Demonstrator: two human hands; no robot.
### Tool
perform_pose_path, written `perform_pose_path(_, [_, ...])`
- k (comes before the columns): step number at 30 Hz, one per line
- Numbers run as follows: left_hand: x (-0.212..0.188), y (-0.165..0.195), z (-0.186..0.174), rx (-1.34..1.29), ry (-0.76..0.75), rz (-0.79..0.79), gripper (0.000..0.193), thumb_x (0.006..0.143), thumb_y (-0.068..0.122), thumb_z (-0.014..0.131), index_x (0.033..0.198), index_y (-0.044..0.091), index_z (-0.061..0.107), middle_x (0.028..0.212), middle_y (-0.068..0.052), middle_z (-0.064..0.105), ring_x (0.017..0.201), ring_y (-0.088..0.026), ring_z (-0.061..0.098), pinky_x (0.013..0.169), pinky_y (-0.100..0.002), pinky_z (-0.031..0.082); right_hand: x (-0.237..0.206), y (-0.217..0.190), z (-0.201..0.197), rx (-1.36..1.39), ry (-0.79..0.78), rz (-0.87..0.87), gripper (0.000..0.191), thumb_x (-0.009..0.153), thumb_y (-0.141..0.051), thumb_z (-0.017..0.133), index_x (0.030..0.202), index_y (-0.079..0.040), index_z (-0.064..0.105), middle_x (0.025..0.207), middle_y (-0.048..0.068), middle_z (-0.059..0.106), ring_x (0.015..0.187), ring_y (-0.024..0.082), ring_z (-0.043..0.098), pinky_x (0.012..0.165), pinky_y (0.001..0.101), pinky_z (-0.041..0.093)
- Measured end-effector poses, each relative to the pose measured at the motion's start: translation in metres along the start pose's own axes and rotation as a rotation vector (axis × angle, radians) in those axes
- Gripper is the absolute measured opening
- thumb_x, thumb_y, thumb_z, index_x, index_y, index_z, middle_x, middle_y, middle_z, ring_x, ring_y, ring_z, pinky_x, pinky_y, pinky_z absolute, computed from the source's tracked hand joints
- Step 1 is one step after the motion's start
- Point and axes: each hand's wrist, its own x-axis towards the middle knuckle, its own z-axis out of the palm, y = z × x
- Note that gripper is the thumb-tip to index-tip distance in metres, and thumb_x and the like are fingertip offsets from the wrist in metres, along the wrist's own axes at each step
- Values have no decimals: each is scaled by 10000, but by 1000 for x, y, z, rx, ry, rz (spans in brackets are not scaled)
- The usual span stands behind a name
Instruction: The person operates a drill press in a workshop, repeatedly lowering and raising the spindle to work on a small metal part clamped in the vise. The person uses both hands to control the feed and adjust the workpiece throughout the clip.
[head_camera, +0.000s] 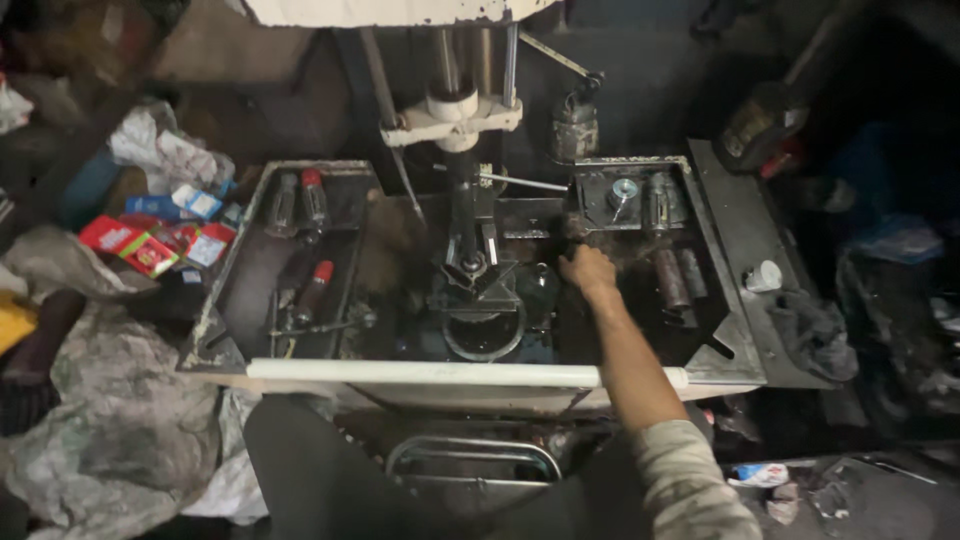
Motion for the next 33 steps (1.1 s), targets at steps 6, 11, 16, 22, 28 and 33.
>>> perform_pose_path(6, [22,-45,76,-5,-708,-98,781,921,529,667,1546,164,373,1618,-83,305,1402,-280,524,1154,-444,447,4,3,5,-30,2,33,510,903,-518,703,1179,-92,747,1223,220,714,1158,411,672,1004,513,533])
perform_pose_path(11, [-1,18,217,-327,-1095,87,834,912,551,664,1581,171,340,1672,-60,264,1452,-258,509,1194,-431,439,9,5,6,-43,-12,24,471,902,-490,684,1169,-108,750,1216,212,709,1150,408,665,989,525,528])
perform_pose_path(16, [-5,107,319,-173,-980,364,778,975,688,449,1554,169,445,1621,-78,427,1448,-276,456,1199,-437,358,13,11,13,-117,-32,-19,503,937,-513,676,1112,-51,772,1175,232,736,1115,408,695,985,529,533])
perform_pose_path(22, [4,158,374,-311,-970,362,713,977,645,448,1401,105,641,1389,-143,681,1275,-316,639,1098,-448,470,27,14,32,-49,-63,-86,527,847,-476,737,1116,-23,723,1136,251,704,1085,412,680,917,510,546])
perform_pose_path(28, [14,125,418,-270,-1069,295,677,970,630,505,1333,85,678,1379,-128,678,1270,-312,643,1083,-439,484,61,9,66,-308,-254,-106,572,975,-534,671,1167,0,745,1151,237,745,1080,399,703,937,488,560])
perform_pose_path(33, [27,110,432,-420,-871,422,654,984,613,456,1295,92,702,1342,-153,710,1247,-319,671,1083,-425,488,92,-17,93,-423,-368,-360,753,858,-269,668,1547,-150,390,1156,201,733,1026,388,718,879,504,567])
